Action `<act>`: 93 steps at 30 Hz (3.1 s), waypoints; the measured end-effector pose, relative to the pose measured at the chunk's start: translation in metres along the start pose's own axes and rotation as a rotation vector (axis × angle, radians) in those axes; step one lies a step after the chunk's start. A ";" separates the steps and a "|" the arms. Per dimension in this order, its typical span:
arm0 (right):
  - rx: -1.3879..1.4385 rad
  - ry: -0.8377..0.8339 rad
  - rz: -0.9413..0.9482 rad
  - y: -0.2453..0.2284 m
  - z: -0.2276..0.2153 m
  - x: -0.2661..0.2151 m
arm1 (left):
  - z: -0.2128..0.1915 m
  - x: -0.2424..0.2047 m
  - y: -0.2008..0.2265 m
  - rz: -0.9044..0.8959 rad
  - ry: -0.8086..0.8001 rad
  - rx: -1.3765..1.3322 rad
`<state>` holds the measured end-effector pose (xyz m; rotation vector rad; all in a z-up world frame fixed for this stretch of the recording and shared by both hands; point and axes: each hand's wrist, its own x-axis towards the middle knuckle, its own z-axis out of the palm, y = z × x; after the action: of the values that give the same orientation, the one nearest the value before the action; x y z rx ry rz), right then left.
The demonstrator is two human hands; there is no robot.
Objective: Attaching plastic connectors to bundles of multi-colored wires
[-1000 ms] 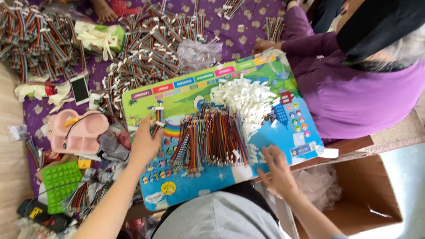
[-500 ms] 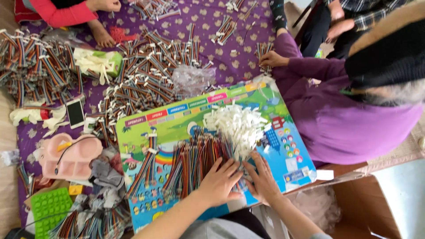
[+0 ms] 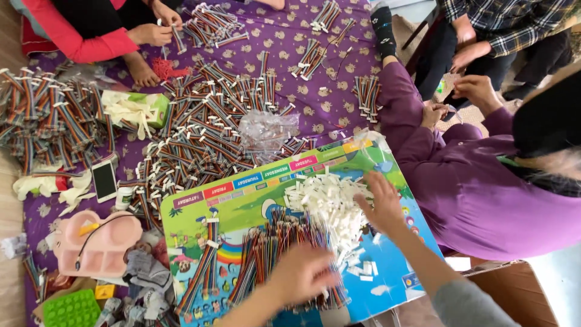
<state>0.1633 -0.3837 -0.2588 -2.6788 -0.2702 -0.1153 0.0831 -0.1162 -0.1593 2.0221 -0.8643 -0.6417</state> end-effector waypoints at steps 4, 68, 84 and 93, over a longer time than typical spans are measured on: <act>0.106 -0.256 0.163 0.011 -0.003 0.020 | -0.069 0.047 -0.046 -0.002 0.331 0.138; 1.726 -0.288 1.175 -0.019 0.020 -0.032 | -0.038 -0.131 0.020 -0.518 0.396 -0.356; 2.190 0.443 1.455 -0.101 -0.037 -0.048 | 0.031 -0.168 -0.028 -0.774 0.238 0.122; 2.471 0.296 1.347 -0.081 -0.017 -0.067 | 0.071 -0.138 -0.049 -0.808 0.155 0.410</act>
<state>0.0805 -0.3311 -0.2178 -0.0026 0.8847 0.1695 -0.0369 -0.0243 -0.2208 2.7650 -0.0414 -0.7569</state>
